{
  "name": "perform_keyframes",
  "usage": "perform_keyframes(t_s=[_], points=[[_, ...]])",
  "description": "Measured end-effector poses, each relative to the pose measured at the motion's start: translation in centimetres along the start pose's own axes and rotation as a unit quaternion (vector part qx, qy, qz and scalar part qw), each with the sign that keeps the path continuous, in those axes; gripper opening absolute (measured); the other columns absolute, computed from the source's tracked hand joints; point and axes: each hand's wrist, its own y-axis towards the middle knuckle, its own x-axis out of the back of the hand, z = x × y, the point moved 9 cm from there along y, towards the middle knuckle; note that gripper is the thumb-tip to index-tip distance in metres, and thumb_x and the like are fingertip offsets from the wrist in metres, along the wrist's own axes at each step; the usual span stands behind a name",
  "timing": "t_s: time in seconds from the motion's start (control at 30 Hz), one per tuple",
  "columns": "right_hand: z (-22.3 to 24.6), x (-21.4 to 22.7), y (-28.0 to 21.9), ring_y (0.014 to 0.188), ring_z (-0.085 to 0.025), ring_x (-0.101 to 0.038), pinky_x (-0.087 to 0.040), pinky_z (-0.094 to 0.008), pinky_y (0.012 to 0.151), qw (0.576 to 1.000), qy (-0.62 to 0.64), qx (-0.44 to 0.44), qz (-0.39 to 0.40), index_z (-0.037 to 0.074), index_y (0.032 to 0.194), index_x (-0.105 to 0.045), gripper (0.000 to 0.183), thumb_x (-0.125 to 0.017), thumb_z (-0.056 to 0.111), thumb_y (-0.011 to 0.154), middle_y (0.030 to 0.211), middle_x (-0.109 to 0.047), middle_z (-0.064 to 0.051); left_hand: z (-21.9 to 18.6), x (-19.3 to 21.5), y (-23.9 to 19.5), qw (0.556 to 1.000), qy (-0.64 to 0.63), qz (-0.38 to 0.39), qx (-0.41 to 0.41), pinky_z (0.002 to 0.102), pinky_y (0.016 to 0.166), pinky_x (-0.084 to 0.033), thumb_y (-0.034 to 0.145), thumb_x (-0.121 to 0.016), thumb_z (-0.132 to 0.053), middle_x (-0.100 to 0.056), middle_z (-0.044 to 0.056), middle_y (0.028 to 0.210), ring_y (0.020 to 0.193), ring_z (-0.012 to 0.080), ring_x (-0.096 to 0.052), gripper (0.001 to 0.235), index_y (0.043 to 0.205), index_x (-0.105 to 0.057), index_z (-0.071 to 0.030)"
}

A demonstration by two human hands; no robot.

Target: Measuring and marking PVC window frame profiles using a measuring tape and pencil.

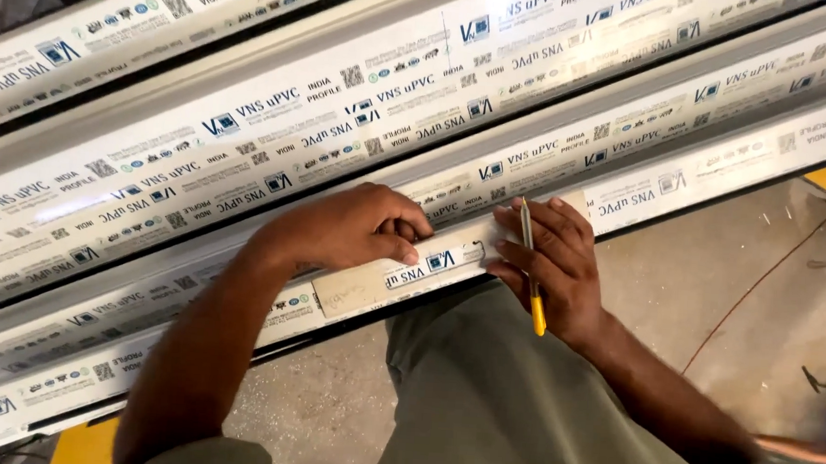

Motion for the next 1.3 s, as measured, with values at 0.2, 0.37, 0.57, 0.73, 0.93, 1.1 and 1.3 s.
perform_keyframes(t_s=[0.2,0.37,0.57,0.73,0.93,1.1,1.3], points=[[0.6,0.1,-0.3,0.131,-0.032,-0.062,-0.041,-0.05,0.116,1.0,-0.01,0.01,0.001,0.005,0.104,-0.071,0.028,-0.087,0.02,0.087,0.13,-0.071,-0.014,1.2,-1.2,0.2,0.998,-0.049,0.001,-0.032,0.032,0.08,-0.057,0.086,-0.077,-0.024,-0.079,0.008,0.097,0.089,0.0147,-0.073,0.038,0.118,-0.072,-0.003],[0.4,0.1,-0.4,0.131,-0.032,-0.062,-0.041,-0.05,0.116,1.0,-0.016,-0.002,0.001,0.007,0.104,-0.072,0.028,-0.087,0.022,0.086,0.129,-0.071,-0.013,0.8,-0.7,0.4,0.999,-0.042,0.003,-0.018,0.031,0.08,-0.057,0.087,-0.077,-0.023,-0.079,0.006,0.097,0.088,0.0123,-0.073,0.037,0.118,-0.072,-0.004],[-0.2,-0.3,-0.4,0.132,-0.031,-0.061,-0.04,-0.05,0.117,1.0,-0.012,-0.002,-0.006,0.008,0.103,-0.071,0.028,-0.087,0.024,0.085,0.128,-0.072,-0.013,0.7,0.0,0.3,0.999,-0.035,-0.005,-0.014,0.031,0.079,-0.056,0.086,-0.077,-0.022,-0.079,0.007,0.096,0.087,0.0144,-0.072,0.036,0.117,-0.074,-0.004],[0.5,0.0,-0.8,0.134,-0.032,-0.061,-0.041,-0.051,0.116,1.0,-0.014,0.004,0.001,0.006,0.102,-0.071,0.026,-0.087,0.02,0.087,0.129,-0.072,-0.015,0.5,-0.7,0.2,0.999,-0.04,-0.001,-0.016,0.031,0.078,-0.056,0.085,-0.077,-0.023,-0.079,0.006,0.095,0.085,0.0137,-0.073,0.037,0.117,-0.073,-0.005],[0.5,0.2,-1.2,0.132,-0.032,-0.062,-0.041,-0.05,0.116,1.0,-0.01,-0.019,0.016,0.005,0.102,-0.072,0.028,-0.087,0.023,0.087,0.127,-0.072,-0.015,1.1,-1.3,0.6,1.0,-0.02,0.013,-0.011,0.033,0.078,-0.056,0.086,-0.077,-0.024,-0.078,0.007,0.097,0.087,0.0161,-0.073,0.035,0.117,-0.074,-0.007],[0.1,-0.2,-0.1,0.129,-0.033,-0.063,-0.041,-0.05,0.115,1.0,-0.019,-0.002,-0.004,0.005,0.102,-0.072,0.029,-0.086,0.025,0.086,0.126,-0.072,-0.016,0.4,0.0,-0.1,1.0,-0.022,-0.012,0.001,0.033,0.079,-0.055,0.085,-0.078,-0.024,-0.078,0.006,0.096,0.088,0.0149,-0.073,0.036,0.116,-0.074,-0.008],[0.3,-0.3,-0.2,0.13,-0.034,-0.063,-0.041,-0.05,0.116,1.0,-0.008,0.014,0.0,0.003,0.106,-0.073,0.03,-0.085,0.024,0.089,0.126,-0.072,-0.018,0.5,-0.4,0.0,0.999,-0.03,-0.006,0.013,0.033,0.077,-0.055,0.086,-0.076,-0.026,-0.077,0.005,0.094,0.086,0.0149,-0.072,0.036,0.117,-0.073,-0.009]])
